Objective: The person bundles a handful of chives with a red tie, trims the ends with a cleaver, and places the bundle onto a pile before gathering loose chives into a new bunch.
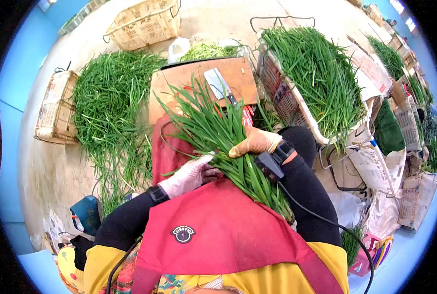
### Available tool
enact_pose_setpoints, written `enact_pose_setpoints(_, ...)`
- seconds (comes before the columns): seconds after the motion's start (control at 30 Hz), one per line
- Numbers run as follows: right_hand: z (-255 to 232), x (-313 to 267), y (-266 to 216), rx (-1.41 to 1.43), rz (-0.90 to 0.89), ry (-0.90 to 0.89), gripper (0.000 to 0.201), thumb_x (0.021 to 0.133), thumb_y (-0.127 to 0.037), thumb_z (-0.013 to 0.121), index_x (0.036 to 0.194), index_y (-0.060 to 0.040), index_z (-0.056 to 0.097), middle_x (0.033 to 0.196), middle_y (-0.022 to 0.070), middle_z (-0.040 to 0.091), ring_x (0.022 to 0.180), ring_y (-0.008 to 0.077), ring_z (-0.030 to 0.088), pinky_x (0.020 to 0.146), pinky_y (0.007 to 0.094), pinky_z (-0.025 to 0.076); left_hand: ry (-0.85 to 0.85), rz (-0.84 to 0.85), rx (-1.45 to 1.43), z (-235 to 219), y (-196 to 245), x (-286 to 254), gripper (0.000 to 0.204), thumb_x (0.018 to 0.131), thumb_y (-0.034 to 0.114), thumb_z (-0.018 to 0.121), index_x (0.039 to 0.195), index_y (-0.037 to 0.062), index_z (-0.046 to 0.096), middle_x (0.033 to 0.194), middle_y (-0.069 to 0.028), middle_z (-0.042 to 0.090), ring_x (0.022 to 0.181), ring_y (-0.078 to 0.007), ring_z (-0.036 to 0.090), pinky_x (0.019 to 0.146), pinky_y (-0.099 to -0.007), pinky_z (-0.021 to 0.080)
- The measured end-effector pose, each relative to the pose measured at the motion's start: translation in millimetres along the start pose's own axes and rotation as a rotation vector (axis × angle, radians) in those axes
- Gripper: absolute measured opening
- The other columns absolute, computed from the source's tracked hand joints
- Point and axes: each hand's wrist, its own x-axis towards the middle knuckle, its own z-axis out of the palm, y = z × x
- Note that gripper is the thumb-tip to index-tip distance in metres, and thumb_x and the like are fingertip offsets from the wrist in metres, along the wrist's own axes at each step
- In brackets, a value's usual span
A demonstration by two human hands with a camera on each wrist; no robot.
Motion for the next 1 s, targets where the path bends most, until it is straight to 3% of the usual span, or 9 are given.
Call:
enact_pose_setpoints(0.17,-2.6,0.4,5.3,-0.145,-0.04,0.069,0.067,0.073,-0.007,0.081,0.131,-0.0012,0.048,0.108,0.007,0.066,0.093,0.0159,0.062,0.084,0.0316,0.051,-0.047,0.392,-0.136,20.3,18.0,28.2,0.047,0.09,0.04,0.066,0.124,0.01,0.055,0.121,-0.0042,0.061,0.108,-0.0204,0.059,0.096,-0.0389,0.047)
enact_pose_setpoints(0.33,-4.1,-26.9,-21.4,-0.29,-0.221,0.152,0.067,0.074,-0.012,0.081,0.131,-0.0003,0.048,0.113,0.0067,0.064,0.099,0.0152,0.059,0.09,0.0302,0.047,-0.094,0.648,-0.064,75.9,53.6,33.4,0.035,0.09,0.024,0.065,0.119,0.0048,0.057,0.11,-0.0012,0.061,0.099,-0.014,0.057,0.089,-0.0312,0.047)
enact_pose_setpoints(0.47,9.1,-62.1,-105.3,-0.182,-0.41,0.193,0.073,0.072,-0.01,0.083,0.135,-0.0043,0.046,0.12,0.0068,0.061,0.103,0.016,0.058,0.093,0.0334,0.048,-0.207,0.914,0.179,146.3,130.1,-9.9,0.034,0.089,0.021,0.067,0.117,0.0027,0.06,0.111,-0.0039,0.064,0.099,-0.0135,0.059,0.091,-0.0299,0.048)
enact_pose_setpoints(0.53,8.1,-68.8,-156.7,-0.467,-0.583,0.241,0.063,0.075,-0.012,0.081,0.129,-0.0021,0.05,0.107,0.0071,0.066,0.092,0.0146,0.061,0.084,0.0316,0.051,-0.148,0.859,0.319,171.6,179.6,-42.0,0.033,0.087,0.02,0.071,0.113,0.0012,0.064,0.107,-0.0056,0.067,0.095,-0.0123,0.063,0.089,-0.0276,0.049)
enact_pose_setpoints(0.6,15.3,-65.2,-199.8,-0.522,-0.668,0.352,0.045,0.076,-0.011,0.079,0.115,0.0005,0.06,0.095,0.0057,0.069,0.083,0.0133,0.064,0.076,0.0293,0.053,-0.225,1.322,0.49,182.9,221.9,-48.5,0.031,0.087,0.031,0.07,0.106,0.0067,0.066,0.102,-0.0029,0.067,0.091,-0.01,0.063,0.083,-0.0289,0.051)
enact_pose_setpoints(0.67,20.0,-45.0,-222.9,-0.424,-0.91,0.29,0.039,0.077,-0.008,0.078,0.112,0.0006,0.063,0.097,0.0064,0.069,0.084,0.0135,0.064,0.076,0.0292,0.054,-0.229,1.345,0.56,191.0,256.5,-73.4,0.031,0.084,0.03,0.073,0.104,0.0069,0.068,0.097,-0.0012,0.069,0.09,-0.0089,0.064,0.084,-0.0272,0.05)
enact_pose_setpoints(0.83,21.5,32.1,-232.3,-0.27,-1.018,0.294,0.036,0.08,-0.005,0.075,0.114,-0.0027,0.063,0.101,0.0056,0.069,0.09,0.0142,0.064,0.082,0.0296,0.054,-0.039,1.376,0.818,161.7,295.5,-69.3,0.04,0.079,0.03,0.079,0.108,0.0067,0.065,0.104,-0.005,0.069,0.1,-0.0151,0.063,0.1,-0.0322,0.045)
enact_pose_setpoints(0.93,8.7,106.2,-196.0,-0.324,-1.2,0.373,0.031,0.082,-0.003,0.073,0.112,-0.0065,0.066,0.103,0.0043,0.07,0.092,0.0173,0.065,0.083,0.0304,0.053,-0.052,1.263,0.669,123.9,291.7,-36.4,0.038,0.078,0.012,0.079,0.11,0.001,0.062,0.102,-0.0105,0.069,0.09,-0.0157,0.067,0.086,-0.029,0.054)
enact_pose_setpoints(1.0,-3.3,136.9,-171.1,-0.457,-0.962,0.413,0.039,0.082,-0.003,0.072,0.119,-0.0034,0.061,0.11,0.0092,0.068,0.098,0.0189,0.064,0.089,0.0333,0.052,0.046,1.068,0.677,90.9,284.2,-12.7,0.048,0.074,0.008,0.08,0.116,0.0018,0.059,0.106,-0.0088,0.068,0.095,-0.0161,0.064,0.089,-0.0308,0.052)
